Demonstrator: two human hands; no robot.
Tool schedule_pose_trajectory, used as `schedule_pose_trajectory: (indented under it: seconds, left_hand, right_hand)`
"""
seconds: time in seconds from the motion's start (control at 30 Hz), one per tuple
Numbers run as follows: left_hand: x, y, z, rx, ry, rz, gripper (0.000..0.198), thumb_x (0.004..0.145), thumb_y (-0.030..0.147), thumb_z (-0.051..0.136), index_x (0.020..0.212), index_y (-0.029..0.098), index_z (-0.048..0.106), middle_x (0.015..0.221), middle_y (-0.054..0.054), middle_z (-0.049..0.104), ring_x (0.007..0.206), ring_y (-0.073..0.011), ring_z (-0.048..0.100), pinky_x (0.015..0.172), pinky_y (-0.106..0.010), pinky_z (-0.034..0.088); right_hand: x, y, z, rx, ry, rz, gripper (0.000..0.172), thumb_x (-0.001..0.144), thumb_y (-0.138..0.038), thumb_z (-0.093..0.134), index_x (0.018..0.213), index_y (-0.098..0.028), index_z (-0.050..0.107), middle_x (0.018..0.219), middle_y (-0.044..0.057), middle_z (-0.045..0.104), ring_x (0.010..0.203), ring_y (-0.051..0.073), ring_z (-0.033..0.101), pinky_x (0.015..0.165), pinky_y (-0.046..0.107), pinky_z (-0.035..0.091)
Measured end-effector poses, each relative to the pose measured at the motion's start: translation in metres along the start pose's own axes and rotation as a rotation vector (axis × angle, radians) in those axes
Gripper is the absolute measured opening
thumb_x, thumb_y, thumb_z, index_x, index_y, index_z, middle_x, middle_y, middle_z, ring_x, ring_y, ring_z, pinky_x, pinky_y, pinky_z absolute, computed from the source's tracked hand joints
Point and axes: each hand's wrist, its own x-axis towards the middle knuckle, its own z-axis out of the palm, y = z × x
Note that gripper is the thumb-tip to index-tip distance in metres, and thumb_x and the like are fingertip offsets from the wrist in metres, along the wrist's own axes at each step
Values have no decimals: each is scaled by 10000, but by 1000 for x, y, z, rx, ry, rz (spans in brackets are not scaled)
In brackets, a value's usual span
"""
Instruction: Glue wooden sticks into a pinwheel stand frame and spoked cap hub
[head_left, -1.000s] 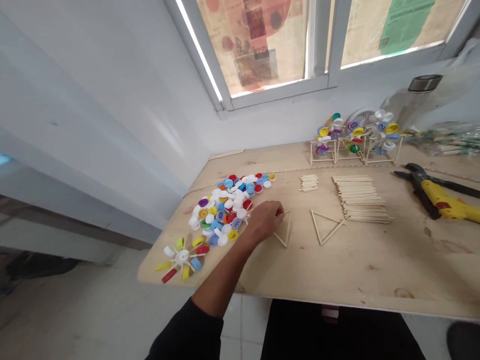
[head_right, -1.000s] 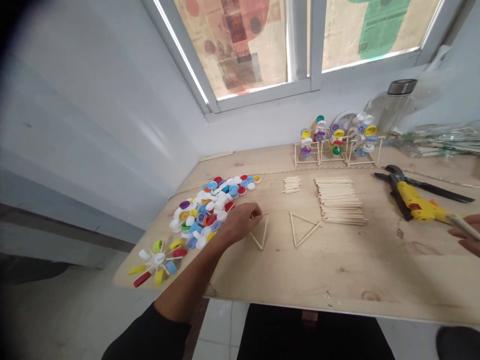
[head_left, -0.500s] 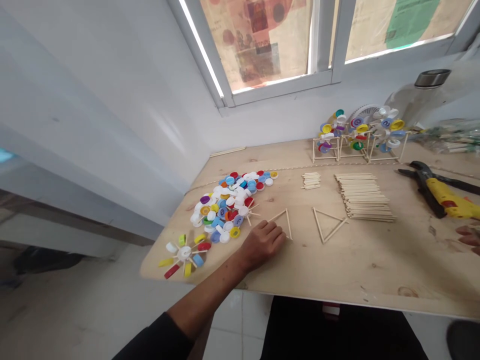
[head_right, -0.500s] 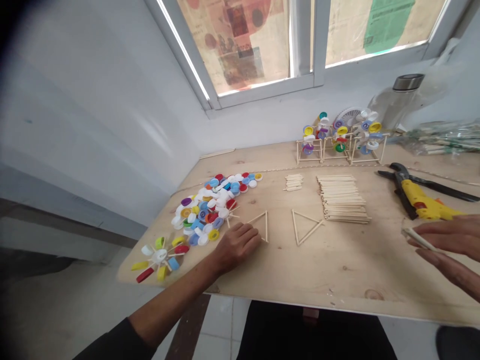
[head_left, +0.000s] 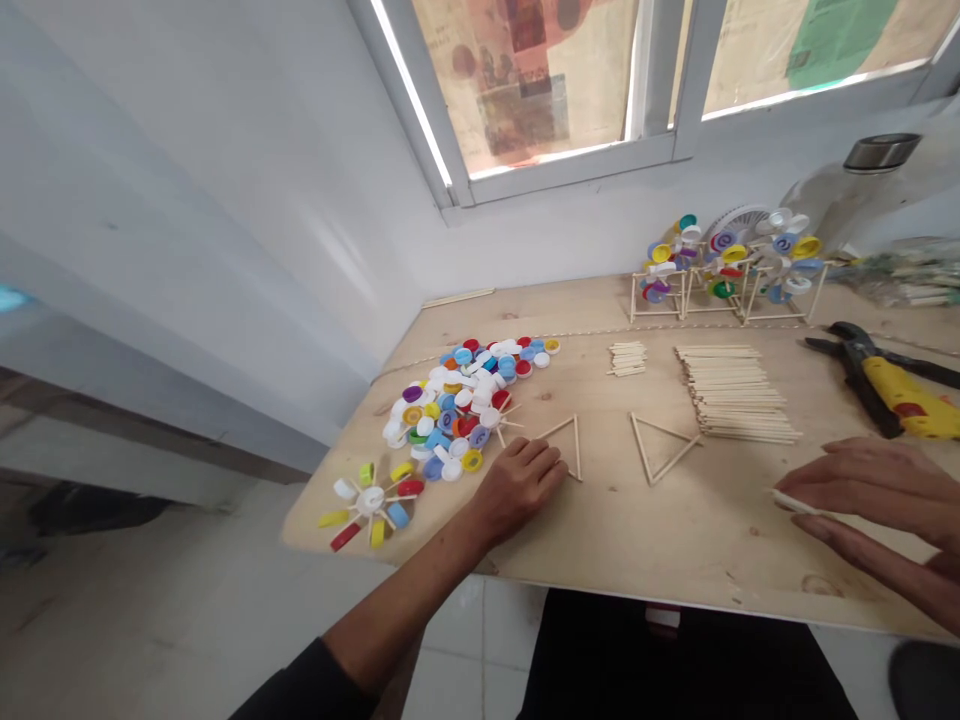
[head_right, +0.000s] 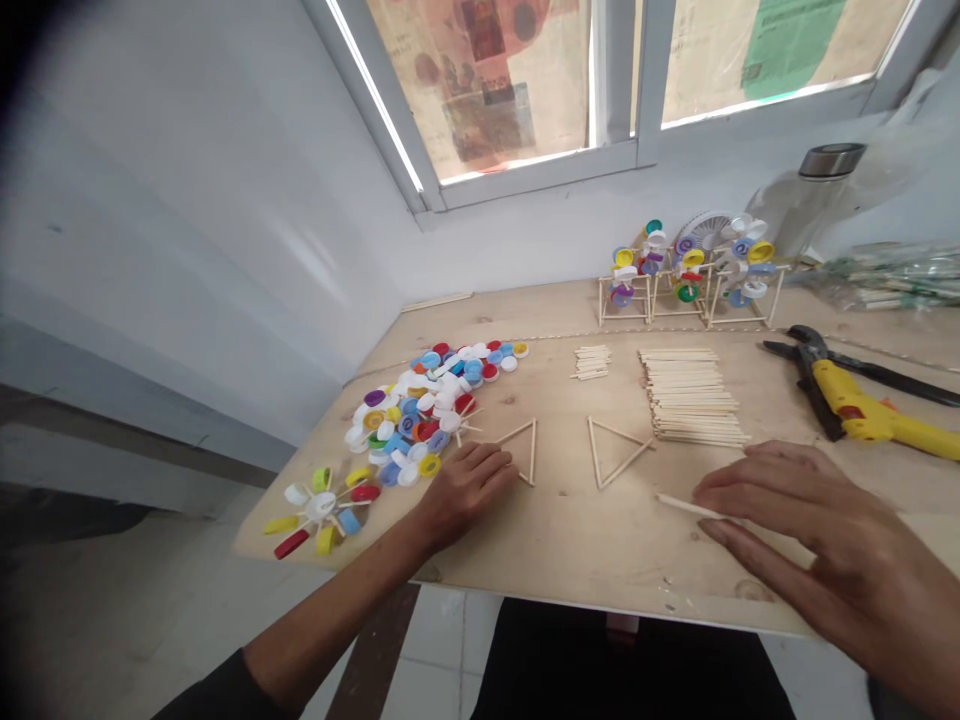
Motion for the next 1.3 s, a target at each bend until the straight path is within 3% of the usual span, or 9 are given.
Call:
schedule_pose_trajectory:
  seconds: [0.1,0.17,0.33,0.47,0.6,0.73,0.87,1.3]
  left_hand:
    - [4,20,-6,-229,162,-196,206,906,152,413,896,161,619,893,-95,666,844,-184,583,753,-340,454]
    - [10,39,-11,-526,238,-352,170,882,198,476,918,163,639,842,-80,670,801,-170,596,739,-311,475]
    - [26,85,-17,-1264,207,-619,279,820,333,583,1001,144,682,687,-40,630,620,-127,547,624,-254,466]
    - [35,102,-11,-1601,243,-830,343,772,404,632,973,137,708,628,-29,591,556,-107,490,555,-236,423]
    - [41,103,-4,-1650,335,-1003,279,695,404,706,723,127,699,563,-7,563,500,-78,441,497,-207,357]
    - [43,102,0,-1639,356,-1067,311,664,416,722,600,130,616,501,13,533,462,-68,419,465,-199,315]
    - [44,102,3,-1633,352,-1096,340,651,438,721,577,138,581,495,13,534,449,-69,418,453,-201,311]
    - [45,102,4,-1622,356,-1086,291,689,405,701,645,123,646,521,8,555,462,-66,431,455,-196,311]
  right_hand:
    - [14,-12,15,130,-64,95,128,820,-363,587,926,-320,644,895,33,692,831,226,621,777,374,454]
    - [24,-25,26,231,-167,198,114,840,-352,557,888,-298,645,865,42,682,820,227,608,742,364,458]
    - [40,-46,52,476,-393,357,231,883,-401,474,863,-263,658,851,38,669,846,207,579,765,326,446]
    - [45,-50,64,654,-494,395,259,894,-402,456,826,-232,639,811,21,647,808,178,573,740,279,428]
    - [48,-50,74,809,-518,404,337,913,-426,416,751,-197,604,784,9,622,753,147,558,703,247,408]
    - [46,-46,82,868,-538,459,375,906,-471,416,762,-179,604,691,1,571,658,124,512,631,235,394]
    - [46,-43,86,905,-540,482,385,897,-497,424,837,-176,628,680,-2,565,642,119,510,614,233,397]
    - [46,-42,86,926,-552,485,387,900,-482,428,765,-164,603,649,1,568,622,115,513,611,239,397]
